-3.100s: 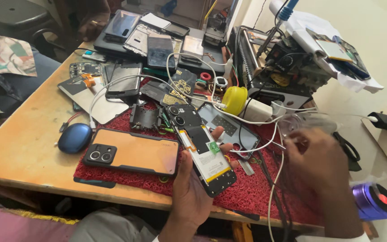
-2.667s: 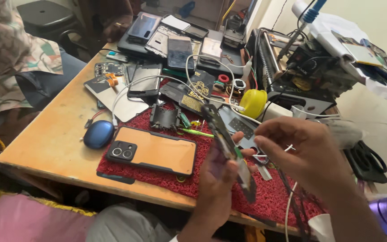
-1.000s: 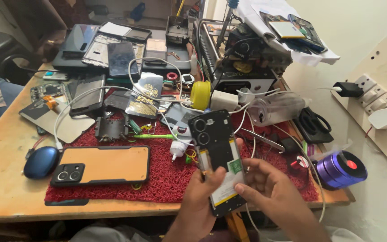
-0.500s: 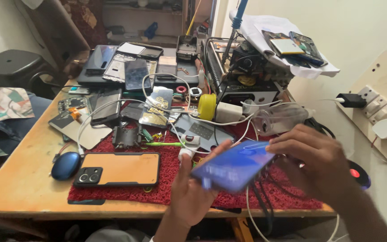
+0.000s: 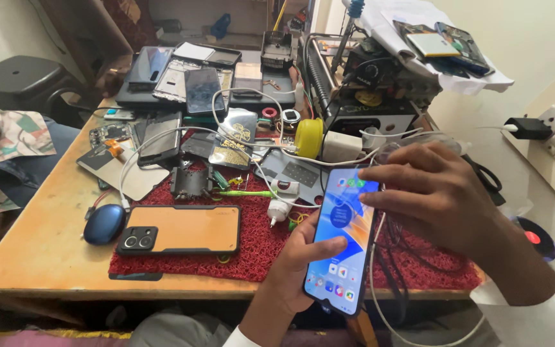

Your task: The person holds a smartphone, navigates the screen, and then removes the back cover to access the internal components. They manipulate the phone's internals, reattach the back cover, and test the device by swiping the screen and pressing buttons.

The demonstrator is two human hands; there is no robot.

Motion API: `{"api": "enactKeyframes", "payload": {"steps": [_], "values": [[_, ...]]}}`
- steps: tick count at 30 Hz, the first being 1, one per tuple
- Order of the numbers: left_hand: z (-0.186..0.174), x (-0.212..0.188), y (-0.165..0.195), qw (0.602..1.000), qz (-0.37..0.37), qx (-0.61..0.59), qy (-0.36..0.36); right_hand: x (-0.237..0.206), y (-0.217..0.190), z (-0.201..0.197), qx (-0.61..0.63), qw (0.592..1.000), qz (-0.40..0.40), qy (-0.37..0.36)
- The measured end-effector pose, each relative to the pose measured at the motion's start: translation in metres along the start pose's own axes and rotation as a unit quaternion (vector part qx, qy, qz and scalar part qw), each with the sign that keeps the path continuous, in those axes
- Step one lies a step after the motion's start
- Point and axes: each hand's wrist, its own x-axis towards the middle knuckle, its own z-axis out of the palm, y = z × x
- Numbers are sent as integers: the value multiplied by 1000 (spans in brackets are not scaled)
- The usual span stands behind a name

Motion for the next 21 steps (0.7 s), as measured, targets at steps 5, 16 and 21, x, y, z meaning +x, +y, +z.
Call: {"api": "enactKeyframes", "payload": {"steps": [5, 16, 21], "values": [[-1, -1, -1, 997, 65, 9, 35, 3, -23, 14, 50, 983, 167, 58], [0, -7, 13, 945, 222, 217, 105, -75, -81, 73, 714, 448, 536, 50], [-2, -8, 14, 934, 229, 258, 96, -74, -73, 80, 696, 460, 551, 26]]}}
